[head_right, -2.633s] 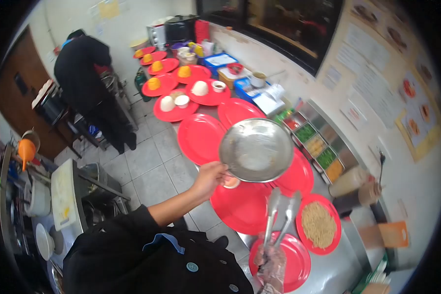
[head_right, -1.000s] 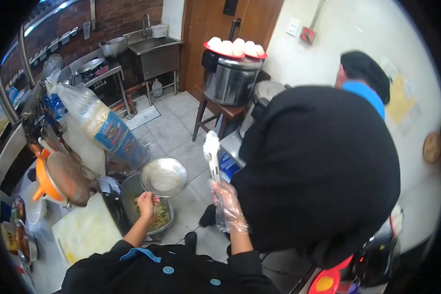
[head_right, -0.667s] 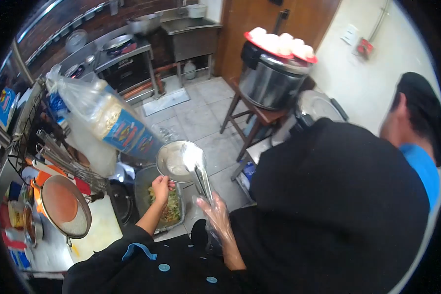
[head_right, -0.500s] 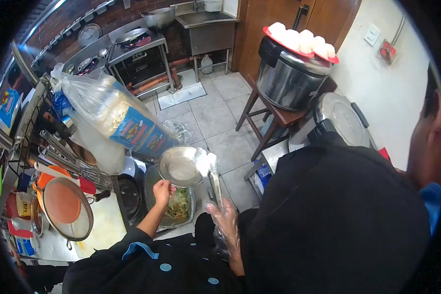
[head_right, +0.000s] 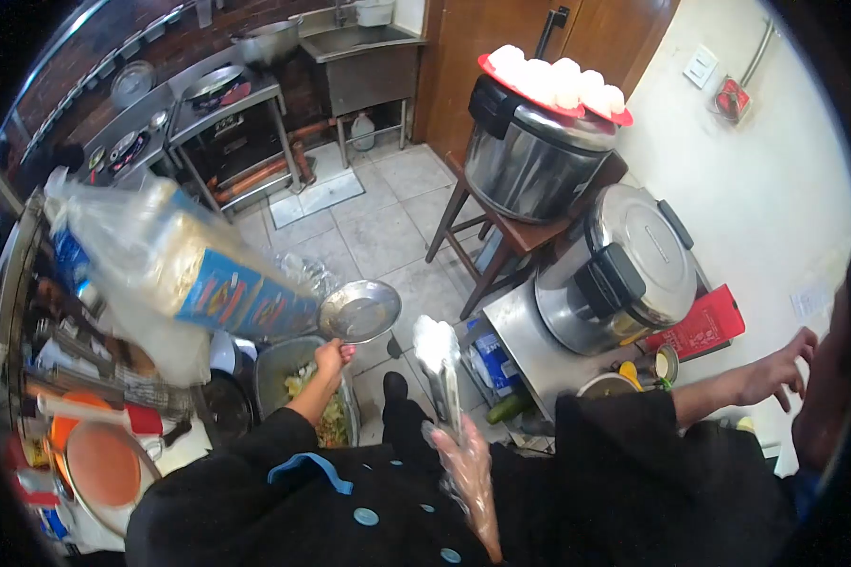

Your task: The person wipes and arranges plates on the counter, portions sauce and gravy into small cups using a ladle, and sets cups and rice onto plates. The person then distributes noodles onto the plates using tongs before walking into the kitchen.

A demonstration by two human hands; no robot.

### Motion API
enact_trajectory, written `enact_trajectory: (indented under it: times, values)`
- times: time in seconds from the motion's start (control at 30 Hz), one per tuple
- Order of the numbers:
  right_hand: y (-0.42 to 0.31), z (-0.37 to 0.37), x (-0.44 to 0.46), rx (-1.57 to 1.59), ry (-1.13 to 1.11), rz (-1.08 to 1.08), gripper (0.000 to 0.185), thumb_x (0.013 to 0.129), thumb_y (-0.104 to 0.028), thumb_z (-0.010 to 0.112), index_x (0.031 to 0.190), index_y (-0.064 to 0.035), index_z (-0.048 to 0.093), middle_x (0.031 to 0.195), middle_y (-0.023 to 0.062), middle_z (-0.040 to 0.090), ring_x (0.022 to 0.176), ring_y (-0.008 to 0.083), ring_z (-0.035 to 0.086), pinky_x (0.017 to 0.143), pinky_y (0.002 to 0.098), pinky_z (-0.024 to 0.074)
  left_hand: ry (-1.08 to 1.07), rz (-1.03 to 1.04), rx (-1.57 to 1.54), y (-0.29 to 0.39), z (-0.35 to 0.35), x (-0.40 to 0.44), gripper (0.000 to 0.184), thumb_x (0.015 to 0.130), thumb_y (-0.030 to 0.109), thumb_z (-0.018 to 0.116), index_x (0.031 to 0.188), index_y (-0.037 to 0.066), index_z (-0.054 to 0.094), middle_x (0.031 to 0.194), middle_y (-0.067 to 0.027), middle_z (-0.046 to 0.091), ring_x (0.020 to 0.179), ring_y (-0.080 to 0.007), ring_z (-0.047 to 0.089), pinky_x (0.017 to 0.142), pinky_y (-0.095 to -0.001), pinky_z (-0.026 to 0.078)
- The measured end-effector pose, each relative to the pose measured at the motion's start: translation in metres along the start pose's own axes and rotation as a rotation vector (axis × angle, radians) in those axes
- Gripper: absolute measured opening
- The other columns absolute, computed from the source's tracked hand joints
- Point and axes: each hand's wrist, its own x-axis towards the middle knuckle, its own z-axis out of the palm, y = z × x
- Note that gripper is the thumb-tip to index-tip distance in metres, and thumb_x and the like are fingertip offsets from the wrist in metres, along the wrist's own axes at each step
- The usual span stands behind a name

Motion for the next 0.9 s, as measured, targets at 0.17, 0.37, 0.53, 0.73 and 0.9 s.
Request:
enact_trajectory:
  times: [0.17,0.37,0.53,0.73,0.9]
  values:
    - [0.023,-0.379,0.177,1.021,0.204,0.04,0.04,0.09,-0.03,0.05,0.118,-0.0027,0.051,0.104,0.0137,0.055,0.091,0.0199,0.056,0.072,0.0335,0.0462,-0.059,-0.018,-0.211,0.019,0.135,0.1,0.012,0.084,0.01,0.05,0.082,-0.001,0.053,0.068,-0.0129,0.063,0.052,-0.0174,0.059,0.045,-0.0253,0.046]
    - [-0.108,-0.237,0.23,0.966,-0.027,0.253,0.056,0.076,-0.056,0.052,0.106,-0.008,0.051,0.083,0.006,0.043,0.08,0.0174,0.039,0.065,0.0254,0.0346,-0.167,0.07,-0.137,0.087,0.207,0.162,0.011,0.084,0.009,0.05,0.078,-0.001,0.05,0.067,-0.0136,0.061,0.052,-0.0174,0.058,0.046,-0.028,0.045]
    - [-0.1,-0.033,0.354,0.101,-0.104,0.428,0.032,0.082,-0.039,0.058,0.087,-0.0076,0.054,0.065,0.0025,0.051,0.054,0.0138,0.046,0.049,0.0281,0.0387,-0.191,0.165,0.071,0.162,0.2,0.176,0.013,0.086,0.01,0.05,0.076,0.001,0.049,0.068,-0.013,0.061,0.055,-0.0163,0.059,0.047,-0.0262,0.047]
    - [-0.092,0.092,0.536,0.132,-0.472,0.522,0.024,0.085,-0.03,0.061,0.083,-0.0077,0.054,0.062,-0.0015,0.049,0.047,0.0091,0.044,0.043,0.0229,0.0339,-0.17,0.29,0.25,0.255,0.196,0.258,0.018,0.089,0.014,0.049,0.076,0.002,0.05,0.068,-0.0104,0.062,0.057,-0.0145,0.061,0.049,-0.0261,0.049]
    - [-0.087,0.19,0.701,0.026,-0.452,0.356,0.02,0.086,-0.026,0.059,0.078,-0.0072,0.058,0.057,-0.0019,0.049,0.046,0.0088,0.045,0.042,0.0237,0.0341,-0.06,0.179,0.189,0.327,0.231,0.388,0.018,0.091,0.017,0.047,0.085,0.001,0.053,0.078,-0.0099,0.062,0.062,-0.0139,0.059,0.051,-0.0268,0.049]
